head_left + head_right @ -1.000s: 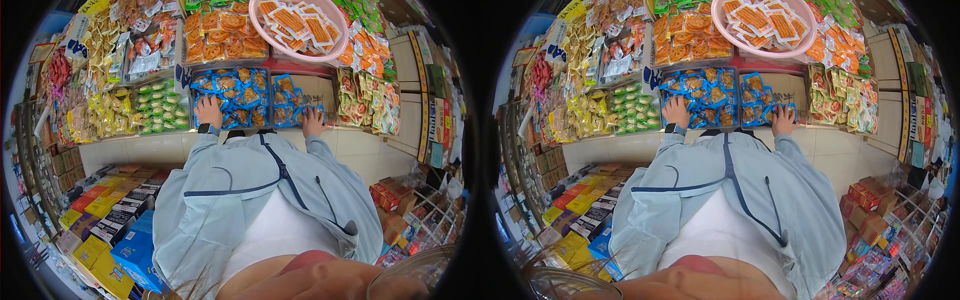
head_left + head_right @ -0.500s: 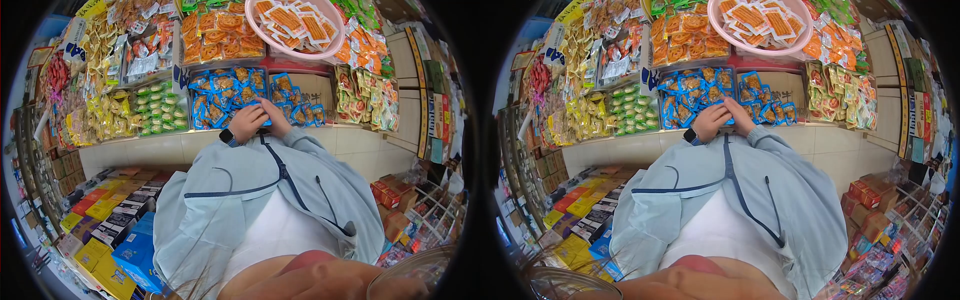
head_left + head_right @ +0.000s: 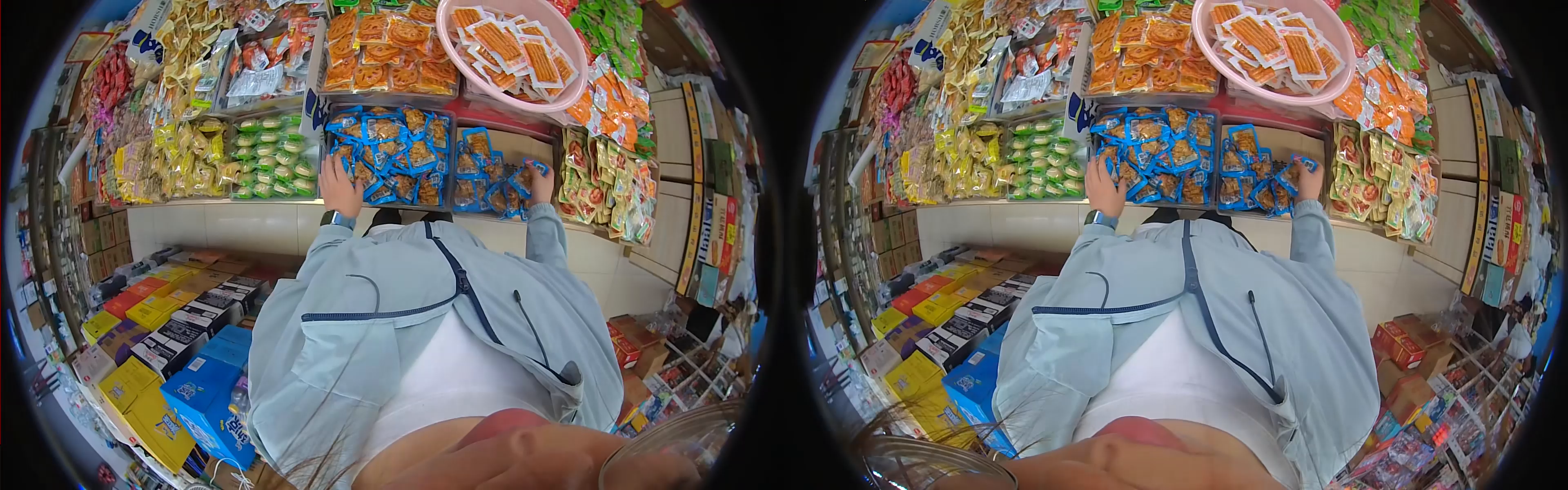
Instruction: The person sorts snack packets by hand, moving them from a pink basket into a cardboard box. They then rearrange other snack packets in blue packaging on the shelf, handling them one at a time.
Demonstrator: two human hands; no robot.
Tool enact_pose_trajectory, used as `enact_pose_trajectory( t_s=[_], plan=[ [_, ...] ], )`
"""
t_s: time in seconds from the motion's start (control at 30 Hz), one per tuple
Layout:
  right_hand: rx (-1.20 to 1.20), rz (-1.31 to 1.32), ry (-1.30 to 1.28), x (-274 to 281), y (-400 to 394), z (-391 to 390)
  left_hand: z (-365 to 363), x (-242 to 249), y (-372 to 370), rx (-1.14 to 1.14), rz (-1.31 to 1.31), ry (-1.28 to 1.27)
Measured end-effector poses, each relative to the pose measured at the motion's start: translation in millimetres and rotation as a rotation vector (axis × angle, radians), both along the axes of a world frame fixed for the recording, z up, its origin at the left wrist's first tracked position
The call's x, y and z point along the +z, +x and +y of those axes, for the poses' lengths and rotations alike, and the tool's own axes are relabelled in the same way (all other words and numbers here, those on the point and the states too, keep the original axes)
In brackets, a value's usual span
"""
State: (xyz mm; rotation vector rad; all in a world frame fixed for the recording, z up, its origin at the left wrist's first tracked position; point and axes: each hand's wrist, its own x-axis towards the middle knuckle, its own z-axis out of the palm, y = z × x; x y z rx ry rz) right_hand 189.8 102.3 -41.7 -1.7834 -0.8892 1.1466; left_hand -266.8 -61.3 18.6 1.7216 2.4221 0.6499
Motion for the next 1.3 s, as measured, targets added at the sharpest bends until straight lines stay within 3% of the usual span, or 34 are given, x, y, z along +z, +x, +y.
enact_pose_trajectory(
  t_s=[0.1, 0.2, 0.3, 0.4, 0.5, 0.53, 0.63, 0.7, 0.77, 0.83, 0.87, 1.0, 1.07, 1.17, 1.27, 1.3],
  plan=[
    [0.089, -0.184, 0.05, -27.5, -5.0, -4.2, -3.6, -14.3, -14.5, -0.024, -0.068, -0.067],
    [0.28, -0.929, 0.105, -42.5, -20.6, -24.4, -6.4, -15.1, -16.4, -0.037, -0.025, -0.118],
    [0.377, -1.018, 0.085, -30.8, -43.6, -46.6, -13.7, -3.0, -10.4, 0.026, -0.016, -0.163],
    [0.245, -1.07, 0.191, -16.2, -55.7, -60.2, -19.1, 6.2, -6.6, 0.106, -0.029, -0.253],
    [0.356, -1.025, 0.44, 13.0, -63.3, -68.0, -21.5, 13.5, -4.2, 0.131, -0.148, -0.197],
    [0.411, -0.913, 0.555, 34.6, -72.9, -70.5, -22.2, 5.3, -2.8, 0.132, -0.226, -0.1],
    [0.644, -0.501, 0.567, 63.0, -104.2, -81.2, -10.4, 7.0, 20.1, 0.057, -0.429, 0.037],
    [0.814, 0.067, 0.044, 101.1, -140.3, -87.0, 11.0, 16.6, 53.3, -0.047, -0.628, 0.056],
    [0.935, 0.314, -0.004, 102.7, -171.4, -94.3, 33.7, 20.9, 88.4, -0.198, -0.785, 0.037],
    [0.963, 0.134, 0.204, 107.2, -191.1, -100.9, 45.4, 24.3, 113.7, -0.35, -0.805, -0.084],
    [0.93, 0.047, 0.347, 92.4, -192.1, -97.0, 47.6, 26.4, 120.4, -0.318, -0.868, -0.119],
    [0.742, 0.231, -0.132, 84.3, -143.3, -69.6, 45.6, 34.2, 103.6, -0.328, -1.151, -0.279],
    [0.519, 0.064, 0.067, 45.3, -95.6, -57.8, 37.3, 24.9, 79.4, -0.276, -0.797, -0.078],
    [0.168, -0.452, 0.05, 8.5, -12.0, -36.2, 17.4, 1.8, 35.6, -0.102, -0.292, 0.094],
    [0.207, -0.531, -0.069, 13.9, 28.1, -28.9, 7.1, 2.2, 7.2, 0.129, -0.021, 0.04],
    [0.24, -0.552, -0.094, 11.1, 34.5, -27.7, 5.2, -4.3, -3.2, 0.114, -0.035, 0.004]
  ],
)
